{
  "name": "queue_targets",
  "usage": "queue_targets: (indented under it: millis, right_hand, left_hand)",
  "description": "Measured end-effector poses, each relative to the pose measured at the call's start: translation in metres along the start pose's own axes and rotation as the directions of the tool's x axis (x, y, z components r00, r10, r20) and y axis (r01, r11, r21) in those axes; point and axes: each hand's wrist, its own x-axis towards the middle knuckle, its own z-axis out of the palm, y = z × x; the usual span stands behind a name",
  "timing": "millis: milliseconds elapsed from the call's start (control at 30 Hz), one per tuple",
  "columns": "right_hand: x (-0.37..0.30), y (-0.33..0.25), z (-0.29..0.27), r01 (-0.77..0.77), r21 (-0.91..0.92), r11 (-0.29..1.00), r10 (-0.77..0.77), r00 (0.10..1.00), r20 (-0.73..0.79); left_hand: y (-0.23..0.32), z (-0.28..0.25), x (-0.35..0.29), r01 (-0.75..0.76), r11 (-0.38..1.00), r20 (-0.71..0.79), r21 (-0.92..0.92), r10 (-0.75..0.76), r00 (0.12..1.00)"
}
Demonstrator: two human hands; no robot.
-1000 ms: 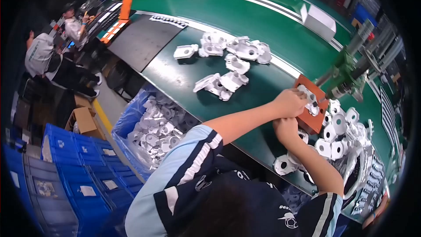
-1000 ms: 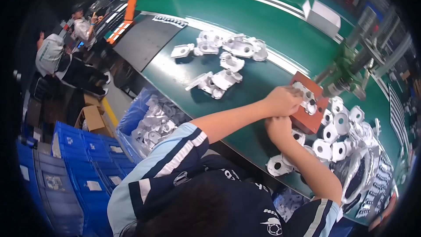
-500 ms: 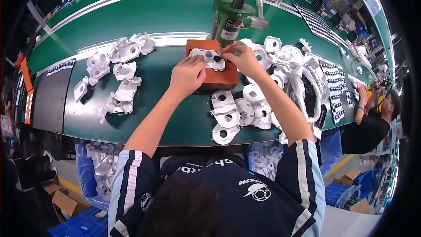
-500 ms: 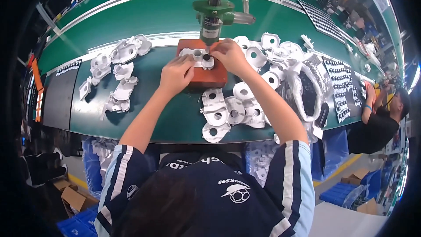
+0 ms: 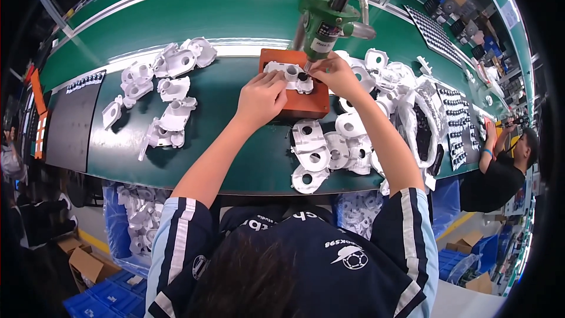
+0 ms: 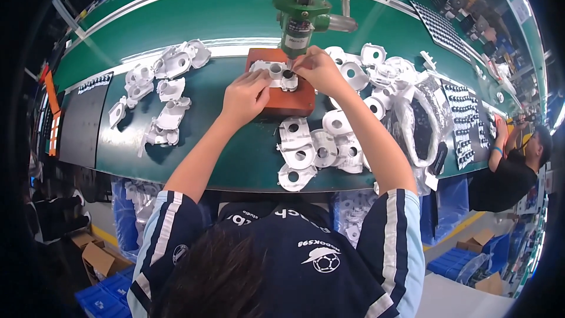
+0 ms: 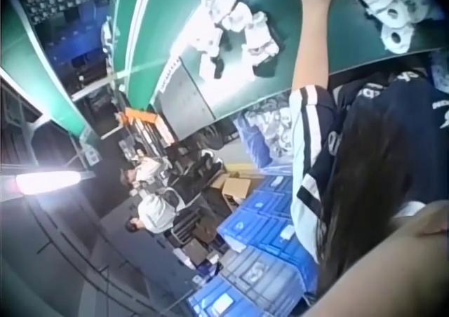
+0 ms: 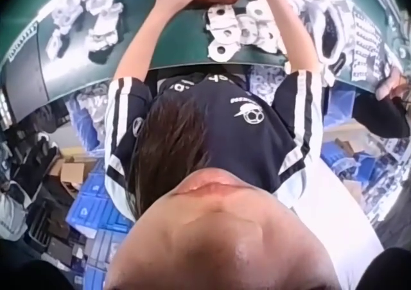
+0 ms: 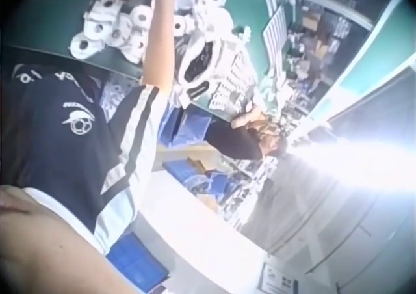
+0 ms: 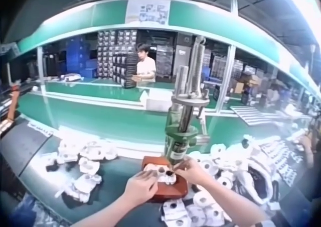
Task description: Assembling plastic components and using a manual hand press at a factory workstation.
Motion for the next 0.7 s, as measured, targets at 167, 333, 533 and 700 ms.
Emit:
queue_targets:
  millis: [167, 333, 533, 700]
  right_hand:
    - [0.012, 0.012, -0.006, -0.06, 0.092, 0.994, 0.049, 0.992, 0.121]
    - [0.017, 0.012, -0.004, -0.135, 0.037, 0.99, 0.124, 0.968, 0.217]
    - [0.015, 0.02, 0.005, -0.101, -0.144, 0.984, 0.117, 0.988, 0.105]
    - [0.014, 0.036, -0.032, -0.078, -0.15, 0.986, 0.068, 0.995, -0.072]
  left_hand:
    - [0.0, 0.0, 0.001, 0.003, 1.0, 0.009, 0.001, -0.003, 1.0]
    - [-0.001, 0.003, 0.001, -0.006, 1.0, 0.006, 0.02, 0.005, 1.0]
    - [-0.002, 0.004, 0.0, 0.004, 1.0, 0.014, 0.014, -0.004, 1.0]
    - [-0.005, 0.004, -0.004, 0.011, 0.999, 0.007, 0.041, -0.011, 1.0]
